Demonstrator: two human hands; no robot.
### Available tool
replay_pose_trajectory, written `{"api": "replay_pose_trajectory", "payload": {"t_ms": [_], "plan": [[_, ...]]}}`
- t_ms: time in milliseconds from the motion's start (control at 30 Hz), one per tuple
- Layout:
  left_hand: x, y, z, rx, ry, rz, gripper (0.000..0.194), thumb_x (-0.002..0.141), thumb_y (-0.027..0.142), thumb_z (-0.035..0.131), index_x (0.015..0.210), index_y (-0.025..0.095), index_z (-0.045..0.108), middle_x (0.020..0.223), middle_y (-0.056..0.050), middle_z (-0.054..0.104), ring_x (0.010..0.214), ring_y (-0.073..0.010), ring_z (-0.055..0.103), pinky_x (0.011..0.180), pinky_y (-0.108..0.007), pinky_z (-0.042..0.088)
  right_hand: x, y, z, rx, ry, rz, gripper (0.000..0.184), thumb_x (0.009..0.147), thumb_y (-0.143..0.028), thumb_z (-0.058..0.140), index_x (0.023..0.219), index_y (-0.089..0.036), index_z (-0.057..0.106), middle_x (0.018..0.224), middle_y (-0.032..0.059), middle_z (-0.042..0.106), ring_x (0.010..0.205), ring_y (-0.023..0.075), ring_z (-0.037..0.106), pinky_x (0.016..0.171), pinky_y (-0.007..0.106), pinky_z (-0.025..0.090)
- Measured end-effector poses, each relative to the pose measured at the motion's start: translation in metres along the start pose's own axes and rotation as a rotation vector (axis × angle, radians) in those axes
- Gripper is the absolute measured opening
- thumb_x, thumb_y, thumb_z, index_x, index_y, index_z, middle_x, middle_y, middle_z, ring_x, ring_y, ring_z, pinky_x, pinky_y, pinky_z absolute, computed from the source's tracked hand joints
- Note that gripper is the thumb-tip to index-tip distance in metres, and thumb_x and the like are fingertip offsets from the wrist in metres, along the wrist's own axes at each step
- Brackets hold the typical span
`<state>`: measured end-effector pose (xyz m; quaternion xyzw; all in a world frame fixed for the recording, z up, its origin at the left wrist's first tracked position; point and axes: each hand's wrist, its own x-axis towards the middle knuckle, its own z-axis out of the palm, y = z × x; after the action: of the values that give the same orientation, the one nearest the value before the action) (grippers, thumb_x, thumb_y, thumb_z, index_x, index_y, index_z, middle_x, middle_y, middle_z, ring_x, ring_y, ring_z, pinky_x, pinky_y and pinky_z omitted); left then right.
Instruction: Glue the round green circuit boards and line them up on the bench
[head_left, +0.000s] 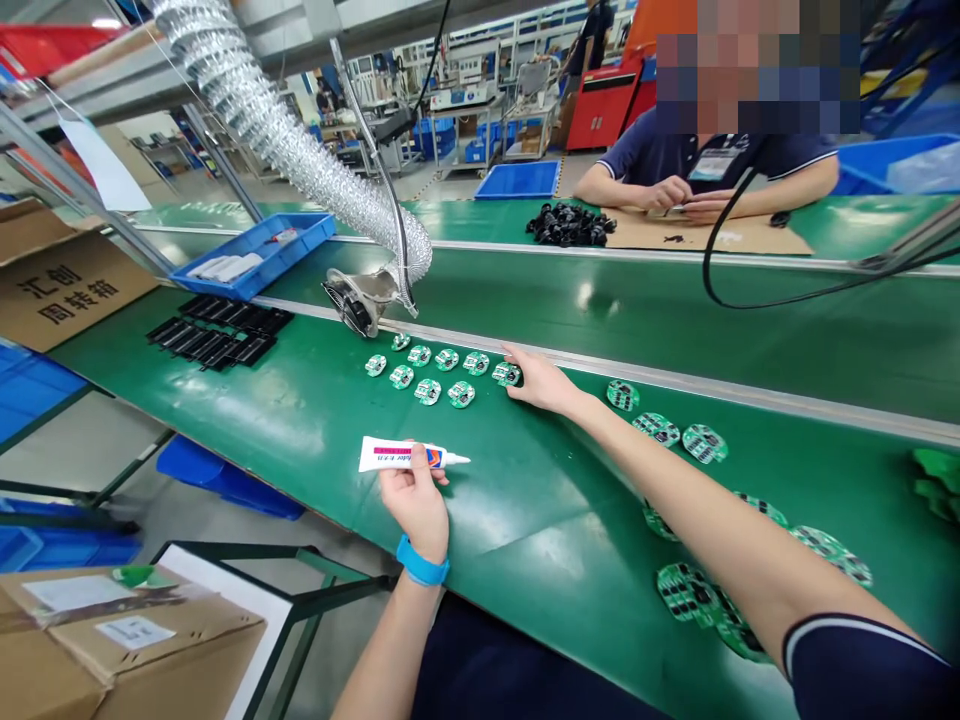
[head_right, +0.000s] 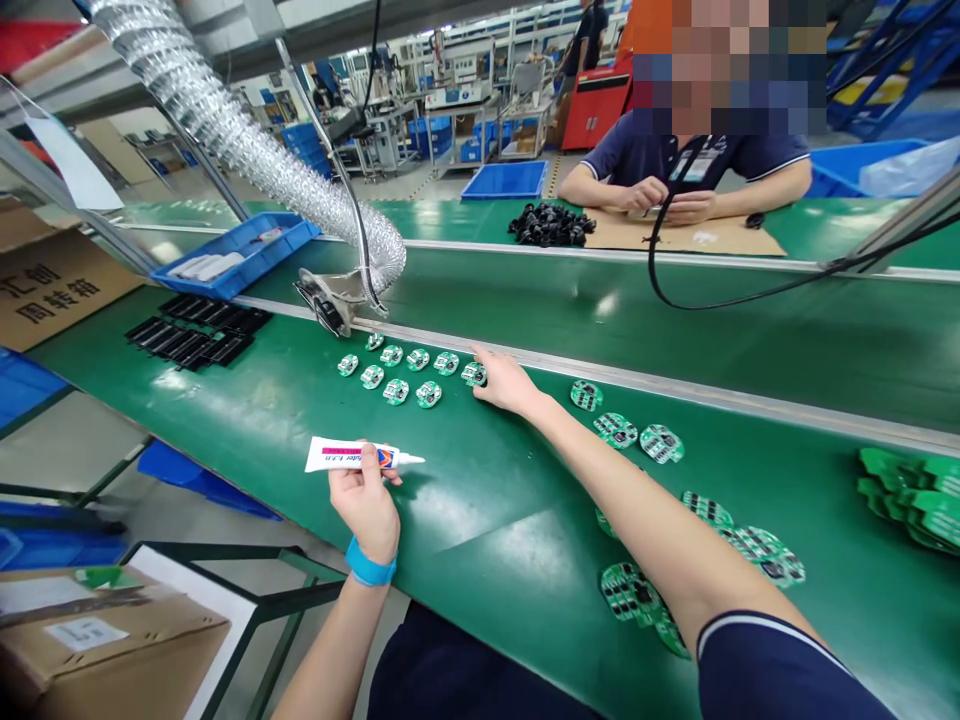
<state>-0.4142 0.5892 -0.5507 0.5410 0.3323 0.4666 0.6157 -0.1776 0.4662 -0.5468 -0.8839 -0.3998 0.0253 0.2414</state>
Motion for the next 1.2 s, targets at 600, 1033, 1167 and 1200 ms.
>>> {"api": "replay_pose_trajectory", "payload": {"t_ms": [600,1033,1167,1200], "plan": [[0.000,-0.001,0.001,-0.005,-0.024,0.020,0.037,0.083,0.047,0.073,0.097,0.016,0.060,0.073,0.001,0.067,0.045,-0.0091,0.057,0.041,-0.022,0.050,-0.072,0.091,-0.098,-0.149,-0.265,0.212,0.073,0.070,-0.015,0.071,0.141,-0.023,0.056,0.138,0.0084,0.062,0.116,0.0297,0.064,0.096,0.036,0.052],[-0.002,-0.002,0.000,0.041,-0.031,0.062,0.037,0.084,0.048,0.070,0.096,0.016,0.058,0.071,0.001,0.065,0.045,-0.0086,0.057,0.042,-0.021,0.049,-0.100,0.029,-0.047,-0.146,-0.143,0.065,0.045,0.091,-0.041,0.062,0.126,-0.013,0.065,0.121,0.0168,0.062,0.098,0.0298,0.068,0.089,0.040,0.053],[-0.002,-0.004,0.000,0.021,-0.042,0.064,0.037,0.084,0.047,0.071,0.096,0.016,0.057,0.070,0.002,0.064,0.045,-0.0083,0.056,0.041,-0.020,0.048,-0.111,0.001,-0.042,-0.075,-0.212,0.017,0.065,0.083,-0.044,0.072,0.140,-0.017,0.054,0.125,0.0146,0.058,0.100,0.0302,0.066,0.086,0.040,0.054],[-0.002,-0.005,0.000,0.017,-0.045,0.060,0.037,0.084,0.047,0.071,0.097,0.016,0.057,0.070,0.002,0.064,0.045,-0.0082,0.056,0.041,-0.020,0.048,-0.113,-0.002,-0.043,-0.050,-0.242,0.000,0.075,0.080,-0.043,0.076,0.145,-0.019,0.048,0.125,0.0135,0.057,0.100,0.0297,0.065,0.084,0.040,0.054]]}}
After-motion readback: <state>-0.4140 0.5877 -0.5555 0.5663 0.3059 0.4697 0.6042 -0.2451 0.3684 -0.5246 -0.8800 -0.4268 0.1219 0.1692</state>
